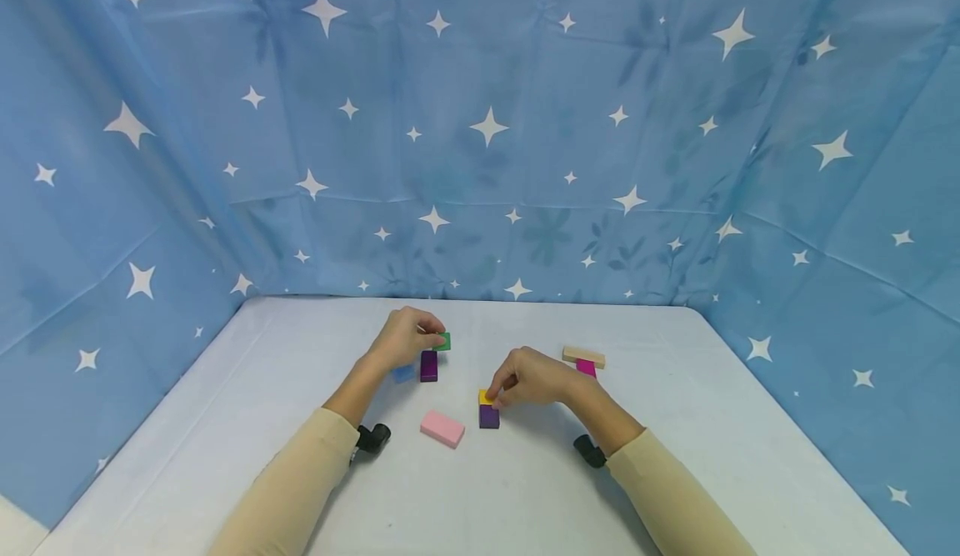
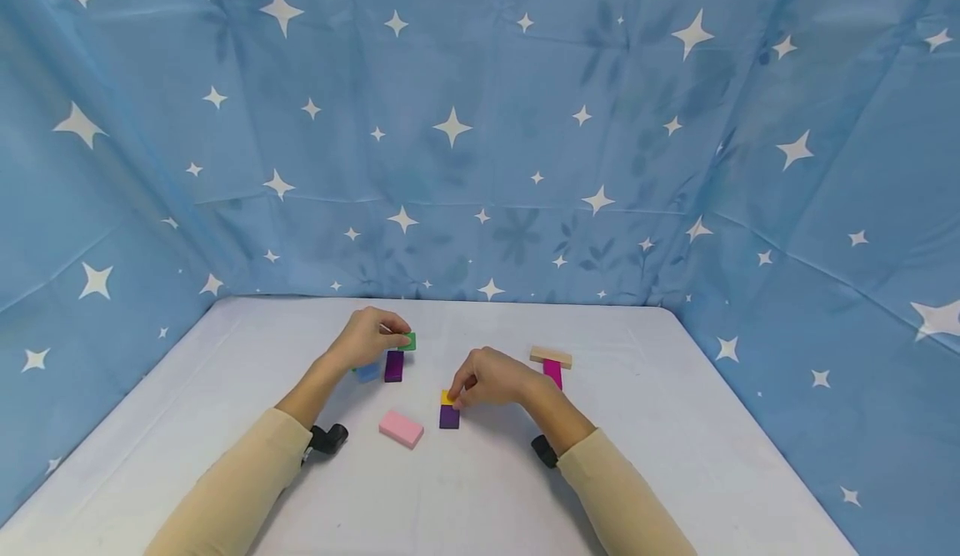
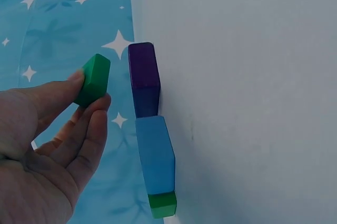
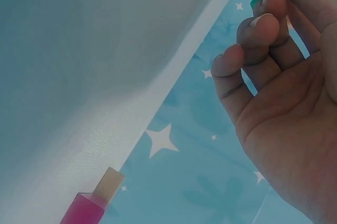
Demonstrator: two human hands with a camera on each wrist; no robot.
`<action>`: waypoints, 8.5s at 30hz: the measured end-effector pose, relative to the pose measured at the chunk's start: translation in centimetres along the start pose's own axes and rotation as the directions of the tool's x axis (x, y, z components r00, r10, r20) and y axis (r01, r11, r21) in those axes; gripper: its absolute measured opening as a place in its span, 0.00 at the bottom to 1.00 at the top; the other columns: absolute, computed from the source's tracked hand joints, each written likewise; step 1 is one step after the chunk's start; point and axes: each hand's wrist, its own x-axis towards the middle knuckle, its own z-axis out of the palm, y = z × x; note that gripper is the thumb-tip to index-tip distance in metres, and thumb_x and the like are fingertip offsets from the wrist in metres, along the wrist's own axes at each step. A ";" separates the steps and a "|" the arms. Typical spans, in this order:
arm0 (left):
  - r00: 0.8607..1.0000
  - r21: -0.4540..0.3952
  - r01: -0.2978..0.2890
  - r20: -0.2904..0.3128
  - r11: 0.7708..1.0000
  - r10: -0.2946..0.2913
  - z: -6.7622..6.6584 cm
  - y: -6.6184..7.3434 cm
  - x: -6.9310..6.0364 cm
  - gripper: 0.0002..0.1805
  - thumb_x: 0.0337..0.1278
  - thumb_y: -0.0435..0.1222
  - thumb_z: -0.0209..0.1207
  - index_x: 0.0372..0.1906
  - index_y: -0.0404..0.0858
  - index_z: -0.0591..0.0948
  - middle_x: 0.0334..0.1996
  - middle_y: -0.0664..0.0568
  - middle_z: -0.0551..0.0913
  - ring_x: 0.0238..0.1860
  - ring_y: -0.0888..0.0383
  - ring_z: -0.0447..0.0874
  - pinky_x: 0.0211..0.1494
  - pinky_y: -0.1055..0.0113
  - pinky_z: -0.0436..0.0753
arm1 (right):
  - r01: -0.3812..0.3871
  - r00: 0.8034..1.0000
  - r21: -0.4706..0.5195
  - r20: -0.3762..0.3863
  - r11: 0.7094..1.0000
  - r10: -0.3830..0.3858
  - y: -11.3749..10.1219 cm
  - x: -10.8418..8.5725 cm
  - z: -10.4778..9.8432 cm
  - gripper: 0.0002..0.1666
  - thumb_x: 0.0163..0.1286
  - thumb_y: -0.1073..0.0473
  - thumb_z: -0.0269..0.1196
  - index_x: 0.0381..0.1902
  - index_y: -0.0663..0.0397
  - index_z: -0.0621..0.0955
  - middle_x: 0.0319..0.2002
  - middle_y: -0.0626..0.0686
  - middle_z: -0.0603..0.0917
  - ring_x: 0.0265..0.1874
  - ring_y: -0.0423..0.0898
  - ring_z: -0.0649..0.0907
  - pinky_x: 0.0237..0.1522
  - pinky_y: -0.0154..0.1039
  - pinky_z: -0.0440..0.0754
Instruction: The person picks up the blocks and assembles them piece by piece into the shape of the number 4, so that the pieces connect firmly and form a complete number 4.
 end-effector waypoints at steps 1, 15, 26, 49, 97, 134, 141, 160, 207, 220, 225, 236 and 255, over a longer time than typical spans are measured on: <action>1.000 0.005 -0.005 0.002 1.000 0.005 0.0 0.1 0.0 0.05 0.64 0.38 0.70 0.42 0.44 0.91 0.40 0.55 0.90 0.45 0.55 0.89 0.48 0.60 0.86 | 0.004 1.000 0.001 0.002 1.000 -0.004 0.0 0.0 0.0 0.07 0.66 0.60 0.75 0.41 0.45 0.94 0.34 0.39 0.90 0.28 0.40 0.77 0.31 0.32 0.76; 0.995 -0.004 -0.054 0.081 0.999 0.054 1.9 3.9 1.8 0.05 0.64 0.37 0.70 0.42 0.42 0.91 0.39 0.56 0.91 0.41 0.59 0.87 0.47 0.61 0.86 | 0.040 0.999 0.001 0.000 0.999 -0.040 0.2 0.1 -0.1 0.08 0.65 0.60 0.75 0.42 0.48 0.93 0.37 0.41 0.92 0.30 0.38 0.81 0.33 0.32 0.80; 0.978 0.035 0.001 0.210 0.999 -0.008 3.4 3.3 1.5 0.02 0.61 0.37 0.72 0.38 0.44 0.92 0.35 0.58 0.91 0.37 0.62 0.84 0.43 0.64 0.82 | 0.060 0.998 -0.002 0.012 0.998 -0.060 0.0 0.2 -0.1 0.07 0.66 0.60 0.75 0.42 0.49 0.93 0.37 0.41 0.92 0.27 0.37 0.79 0.31 0.31 0.78; 0.961 0.108 0.004 0.275 0.994 -0.033 4.0 3.6 1.1 0.04 0.63 0.35 0.70 0.41 0.42 0.91 0.39 0.55 0.91 0.40 0.59 0.84 0.45 0.62 0.83 | 0.046 0.999 0.001 0.007 0.999 -0.046 0.2 0.0 -0.2 0.07 0.66 0.60 0.74 0.42 0.49 0.93 0.37 0.42 0.92 0.27 0.38 0.78 0.30 0.31 0.76; 0.957 0.126 -0.066 0.289 0.990 0.026 4.5 4.0 1.1 0.02 0.61 0.31 0.71 0.33 0.40 0.91 0.28 0.57 0.90 0.29 0.62 0.78 0.33 0.70 0.75 | 0.024 1.000 0.013 -0.002 1.000 -0.024 0.3 0.1 0.1 0.06 0.66 0.60 0.74 0.41 0.48 0.94 0.37 0.41 0.92 0.29 0.40 0.79 0.30 0.31 0.77; 0.924 0.107 -0.130 0.375 0.986 0.081 4.8 4.5 1.0 0.05 0.61 0.31 0.71 0.32 0.43 0.92 0.29 0.59 0.90 0.34 0.62 0.80 0.42 0.68 0.79 | 0.055 0.998 0.012 -0.003 0.998 -0.055 0.4 0.1 0.0 0.05 0.66 0.60 0.75 0.40 0.49 0.93 0.32 0.42 0.91 0.26 0.39 0.74 0.27 0.30 0.71; 0.921 0.112 -0.138 0.380 0.984 0.086 4.9 4.6 0.9 0.07 0.61 0.29 0.70 0.31 0.44 0.91 0.29 0.59 0.89 0.34 0.62 0.80 0.43 0.67 0.79 | 0.066 0.998 0.013 -0.002 0.998 -0.066 0.3 0.0 0.0 0.06 0.66 0.60 0.75 0.40 0.50 0.93 0.31 0.42 0.91 0.25 0.38 0.74 0.26 0.30 0.70; 0.913 0.094 -0.145 0.396 0.985 0.096 4.9 4.8 0.7 0.06 0.60 0.29 0.70 0.32 0.43 0.92 0.29 0.58 0.90 0.34 0.63 0.80 0.41 0.69 0.79 | 0.088 0.996 0.015 -0.001 0.996 -0.088 0.4 0.0 0.0 0.05 0.66 0.60 0.74 0.40 0.51 0.93 0.31 0.42 0.91 0.25 0.36 0.74 0.27 0.29 0.71; 0.906 0.145 -0.171 0.412 0.975 0.098 4.8 5.2 0.6 0.08 0.59 0.28 0.70 0.31 0.45 0.92 0.30 0.60 0.90 0.37 0.63 0.80 0.46 0.65 0.78 | 0.053 0.999 0.005 -0.005 0.999 -0.053 0.1 -0.3 0.1 0.06 0.66 0.60 0.74 0.41 0.50 0.93 0.33 0.42 0.91 0.28 0.38 0.77 0.31 0.31 0.77; 0.906 0.113 -0.231 0.386 0.966 0.172 3.3 5.5 -0.3 0.04 0.61 0.36 0.72 0.40 0.43 0.92 0.35 0.60 0.90 0.35 0.64 0.84 0.39 0.68 0.82 | 0.080 0.997 0.001 0.002 0.997 -0.080 0.0 -0.2 -0.1 0.06 0.66 0.60 0.74 0.40 0.51 0.93 0.33 0.42 0.92 0.27 0.36 0.78 0.31 0.30 0.77; 0.894 0.141 -0.275 0.402 0.951 0.199 3.0 5.6 -1.8 0.06 0.58 0.37 0.74 0.40 0.43 0.92 0.37 0.58 0.90 0.38 0.59 0.85 0.40 0.67 0.82 | 0.089 0.996 0.018 0.006 0.996 -0.090 0.2 -0.2 -0.1 0.05 0.66 0.60 0.74 0.39 0.49 0.93 0.33 0.42 0.92 0.25 0.35 0.79 0.30 0.29 0.77; 0.877 0.140 -0.340 0.403 0.930 0.260 3.5 5.4 -3.3 0.04 0.56 0.39 0.76 0.36 0.48 0.92 0.40 0.64 0.91 0.48 0.54 0.85 0.49 0.64 0.82 | 0.121 0.993 0.028 -0.002 0.992 -0.121 0.4 -0.1 0.0 0.05 0.65 0.61 0.74 0.39 0.48 0.94 0.31 0.42 0.92 0.21 0.34 0.73 0.26 0.29 0.70; 0.865 0.169 -0.372 0.419 0.913 0.275 4.2 5.3 -3.3 0.04 0.53 0.40 0.78 0.34 0.51 0.94 0.40 0.66 0.91 0.44 0.60 0.85 0.49 0.69 0.81 | 0.110 0.994 0.039 -0.004 0.993 -0.110 0.2 -0.1 0.0 0.08 0.66 0.66 0.72 0.40 0.49 0.94 0.35 0.46 0.93 0.23 0.34 0.75 0.27 0.28 0.73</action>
